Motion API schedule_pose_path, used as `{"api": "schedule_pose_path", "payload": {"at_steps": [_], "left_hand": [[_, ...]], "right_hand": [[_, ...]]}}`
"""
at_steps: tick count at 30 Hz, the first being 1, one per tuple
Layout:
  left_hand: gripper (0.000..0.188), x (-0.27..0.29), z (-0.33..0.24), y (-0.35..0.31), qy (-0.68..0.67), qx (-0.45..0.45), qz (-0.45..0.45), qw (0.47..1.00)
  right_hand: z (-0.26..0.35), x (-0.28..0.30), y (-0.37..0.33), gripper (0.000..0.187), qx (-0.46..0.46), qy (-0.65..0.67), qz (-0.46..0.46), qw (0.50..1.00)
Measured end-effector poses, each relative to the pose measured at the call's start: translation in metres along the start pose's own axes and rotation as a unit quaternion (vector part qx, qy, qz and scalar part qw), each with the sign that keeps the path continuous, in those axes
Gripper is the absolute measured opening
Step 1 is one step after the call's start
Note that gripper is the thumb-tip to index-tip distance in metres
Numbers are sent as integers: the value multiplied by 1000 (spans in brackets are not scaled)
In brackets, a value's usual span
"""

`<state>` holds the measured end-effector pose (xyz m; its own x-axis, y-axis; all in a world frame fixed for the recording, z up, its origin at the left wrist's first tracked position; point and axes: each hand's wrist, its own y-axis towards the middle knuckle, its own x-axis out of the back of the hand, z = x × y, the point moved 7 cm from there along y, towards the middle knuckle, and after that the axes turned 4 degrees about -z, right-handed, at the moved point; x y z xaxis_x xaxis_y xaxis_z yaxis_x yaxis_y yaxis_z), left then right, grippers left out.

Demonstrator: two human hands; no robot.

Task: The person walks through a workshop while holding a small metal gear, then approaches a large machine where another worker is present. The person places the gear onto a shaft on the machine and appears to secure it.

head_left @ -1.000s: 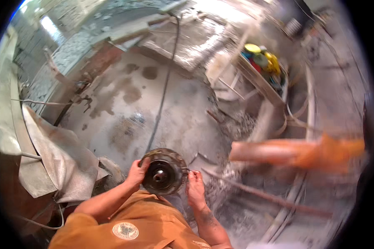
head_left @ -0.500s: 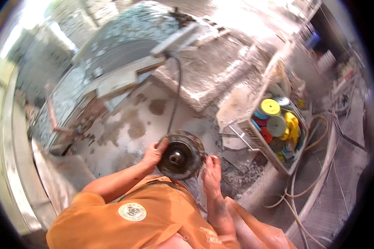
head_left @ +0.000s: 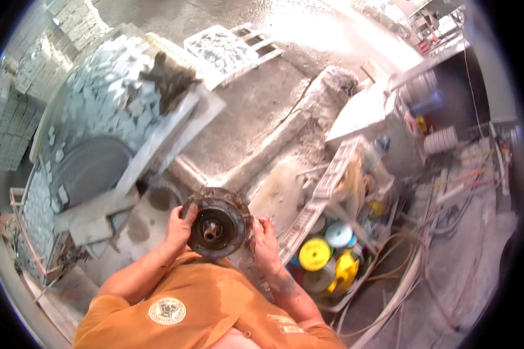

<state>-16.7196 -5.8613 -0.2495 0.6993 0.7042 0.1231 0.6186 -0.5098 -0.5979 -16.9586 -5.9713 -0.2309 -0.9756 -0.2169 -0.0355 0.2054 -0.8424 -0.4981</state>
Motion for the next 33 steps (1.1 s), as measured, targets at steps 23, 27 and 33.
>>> {"api": "schedule_pose_path", "payload": {"at_steps": [23, 27, 33], "left_hand": [[75, -322, -355, 343, -183, 78, -77, 977], [75, -354, -389, 427, -225, 68, -58, 970], [89, -378, -437, 559, -211, 54, -101, 971]], "right_hand": [[382, -33, 540, 18, -45, -58, 136, 988], [418, -62, 638, 23, -25, -96, 145, 984], [458, -137, 775, 16, 18, -110, 203, 973]]}}
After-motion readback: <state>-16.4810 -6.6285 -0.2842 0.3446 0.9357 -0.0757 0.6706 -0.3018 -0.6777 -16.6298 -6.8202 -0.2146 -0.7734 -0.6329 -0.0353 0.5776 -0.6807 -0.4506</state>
